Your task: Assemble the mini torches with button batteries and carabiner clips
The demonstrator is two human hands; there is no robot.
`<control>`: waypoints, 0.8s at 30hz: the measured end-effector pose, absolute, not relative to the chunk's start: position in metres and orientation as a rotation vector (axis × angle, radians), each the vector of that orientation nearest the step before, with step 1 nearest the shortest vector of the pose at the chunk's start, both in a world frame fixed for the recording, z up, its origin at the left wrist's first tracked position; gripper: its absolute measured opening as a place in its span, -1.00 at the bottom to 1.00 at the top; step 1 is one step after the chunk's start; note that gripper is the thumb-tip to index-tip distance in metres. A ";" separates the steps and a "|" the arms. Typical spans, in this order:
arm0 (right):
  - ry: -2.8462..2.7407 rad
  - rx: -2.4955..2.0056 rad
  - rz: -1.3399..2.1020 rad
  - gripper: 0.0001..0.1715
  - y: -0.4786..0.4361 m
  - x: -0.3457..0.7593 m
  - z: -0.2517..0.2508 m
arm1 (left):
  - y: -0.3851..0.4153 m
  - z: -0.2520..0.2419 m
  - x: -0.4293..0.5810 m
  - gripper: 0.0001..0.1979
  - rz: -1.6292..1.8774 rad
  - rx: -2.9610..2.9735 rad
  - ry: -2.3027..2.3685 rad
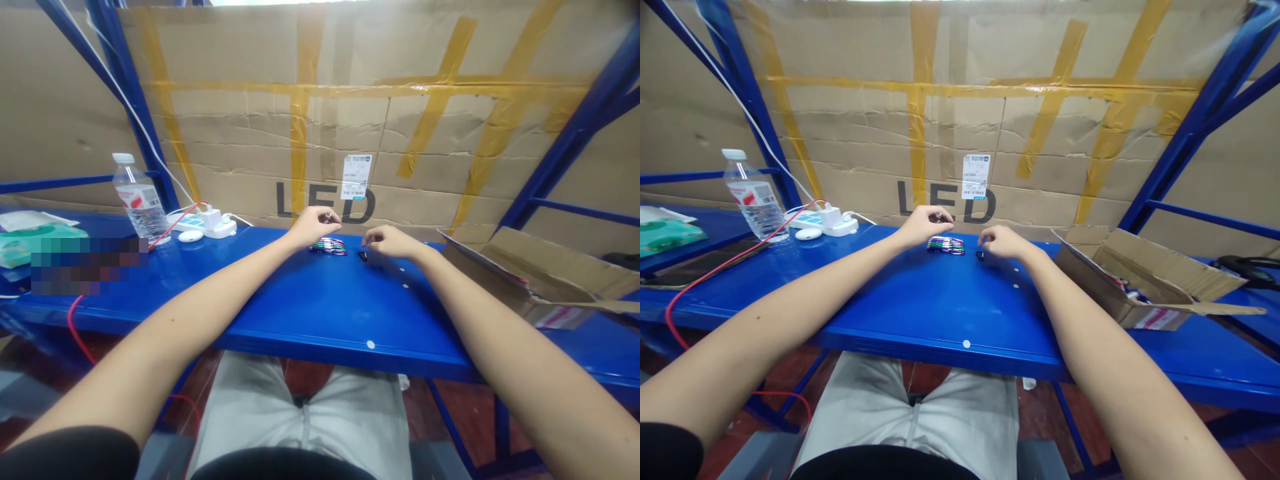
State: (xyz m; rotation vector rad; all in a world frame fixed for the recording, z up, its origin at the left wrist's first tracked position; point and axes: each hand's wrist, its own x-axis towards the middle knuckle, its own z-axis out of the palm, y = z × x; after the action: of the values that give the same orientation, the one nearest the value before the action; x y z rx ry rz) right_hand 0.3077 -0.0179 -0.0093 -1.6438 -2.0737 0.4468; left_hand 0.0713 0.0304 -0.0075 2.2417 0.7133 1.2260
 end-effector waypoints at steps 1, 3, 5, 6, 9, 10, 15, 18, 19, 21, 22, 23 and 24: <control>-2.107 -1.701 0.423 -0.85 -0.016 0.307 -0.013 | 0.032 -0.007 0.071 -0.90 1.215 2.207 0.741; -2.102 -1.817 0.324 -0.85 -0.011 0.304 -0.020 | 0.035 -0.008 0.070 -0.89 1.181 2.168 0.776; -2.069 -1.927 0.197 -0.79 -0.007 0.299 -0.025 | 0.039 -0.010 0.072 -0.86 1.157 2.174 0.805; -2.071 -1.976 0.170 -0.75 -0.005 0.297 -0.027 | 0.041 -0.011 0.072 -0.84 1.158 2.189 0.830; -2.099 -2.048 0.147 -0.72 -0.001 0.291 -0.030 | 0.045 -0.017 0.075 -0.83 1.153 2.206 0.923; -2.099 -2.048 0.147 -0.73 0.000 0.290 -0.030 | 0.045 -0.018 0.075 -0.84 1.133 2.180 0.936; -2.109 -1.993 0.182 -0.74 -0.002 0.288 -0.031 | 0.043 -0.021 0.072 -0.80 0.962 2.220 0.912; -2.128 -1.938 0.162 -0.78 -0.002 0.288 -0.033 | 0.042 -0.021 0.069 -0.74 0.999 2.409 0.906; -2.123 -1.914 0.167 -0.80 -0.003 0.288 -0.033 | 0.042 -0.021 0.069 -0.74 1.010 2.446 0.896; -2.082 -1.847 0.252 -0.85 -0.004 0.287 -0.034 | 0.042 -0.021 0.069 -0.76 1.012 2.475 0.883; -2.052 -1.810 0.320 -0.86 -0.004 0.286 -0.034 | 0.042 -0.022 0.069 -0.78 1.003 2.466 0.886; -2.027 -1.771 0.384 -0.85 -0.005 0.284 -0.034 | 0.042 -0.022 0.070 -0.81 0.990 2.439 0.893; -2.013 -1.734 0.427 -0.83 -0.007 0.283 -0.034 | 0.041 -0.023 0.071 -0.85 0.973 2.396 0.902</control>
State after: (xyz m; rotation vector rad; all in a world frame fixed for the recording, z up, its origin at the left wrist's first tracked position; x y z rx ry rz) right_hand 0.2830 -0.0066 -0.0342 -1.7337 -2.0130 0.4271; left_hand 0.0707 0.0414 -0.0225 2.3960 0.9024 0.9727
